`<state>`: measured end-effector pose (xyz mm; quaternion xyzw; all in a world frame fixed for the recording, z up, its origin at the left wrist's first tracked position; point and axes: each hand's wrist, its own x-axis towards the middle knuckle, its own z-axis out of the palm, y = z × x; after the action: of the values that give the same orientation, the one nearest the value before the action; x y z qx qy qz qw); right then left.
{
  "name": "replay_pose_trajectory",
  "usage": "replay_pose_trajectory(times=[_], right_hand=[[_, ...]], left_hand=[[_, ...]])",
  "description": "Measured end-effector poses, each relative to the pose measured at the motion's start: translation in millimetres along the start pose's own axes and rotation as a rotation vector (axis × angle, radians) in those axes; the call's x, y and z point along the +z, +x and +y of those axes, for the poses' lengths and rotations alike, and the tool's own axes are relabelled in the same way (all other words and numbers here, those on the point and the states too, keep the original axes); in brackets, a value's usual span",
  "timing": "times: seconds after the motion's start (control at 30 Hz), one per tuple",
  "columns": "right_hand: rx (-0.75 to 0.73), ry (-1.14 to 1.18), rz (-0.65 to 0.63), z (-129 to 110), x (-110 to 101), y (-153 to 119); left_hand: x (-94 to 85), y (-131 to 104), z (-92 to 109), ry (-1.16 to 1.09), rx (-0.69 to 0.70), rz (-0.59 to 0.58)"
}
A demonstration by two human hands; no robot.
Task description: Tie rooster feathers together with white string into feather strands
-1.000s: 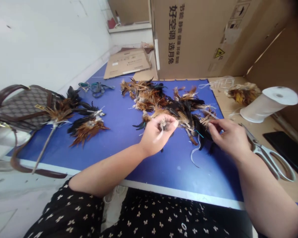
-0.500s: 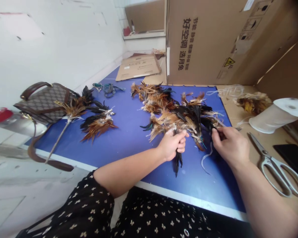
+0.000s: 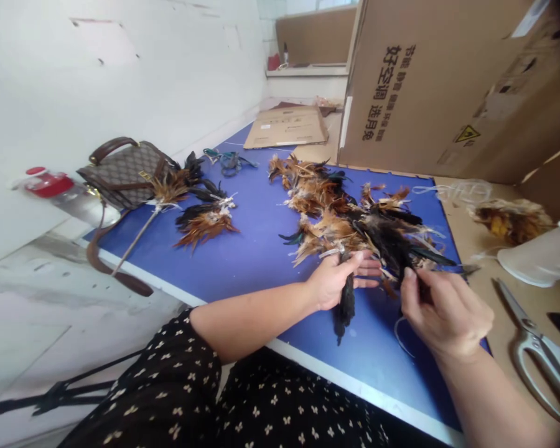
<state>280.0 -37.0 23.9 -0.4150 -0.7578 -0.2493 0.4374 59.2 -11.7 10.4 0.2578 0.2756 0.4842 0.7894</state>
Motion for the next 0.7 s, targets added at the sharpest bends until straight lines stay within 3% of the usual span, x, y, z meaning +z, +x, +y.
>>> replay_pose_trajectory(times=[0.17, 0.37, 0.47, 0.57, 0.7], right_hand=[[-0.238, 0.142, -0.143, -22, 10, 4], [-0.224, 0.446, -0.318, -25, 7, 11], [-0.099, 0.526, -0.246, -22, 2, 12], [0.108, 0.451, -0.145, -23, -1, 12], [0.396, 0.420, -0.173, -24, 6, 8]], left_hand=[[-5.2, 4, 13, -0.012, 0.117, 0.007], [-9.7, 5, 21, 0.010, 0.106, -0.063], [-7.6, -1, 22, 0.089, 0.091, -0.094], [-4.3, -8, 23, 0.208, 0.035, -0.106], [-3.0, -14, 18, 0.396, -0.029, -0.115]])
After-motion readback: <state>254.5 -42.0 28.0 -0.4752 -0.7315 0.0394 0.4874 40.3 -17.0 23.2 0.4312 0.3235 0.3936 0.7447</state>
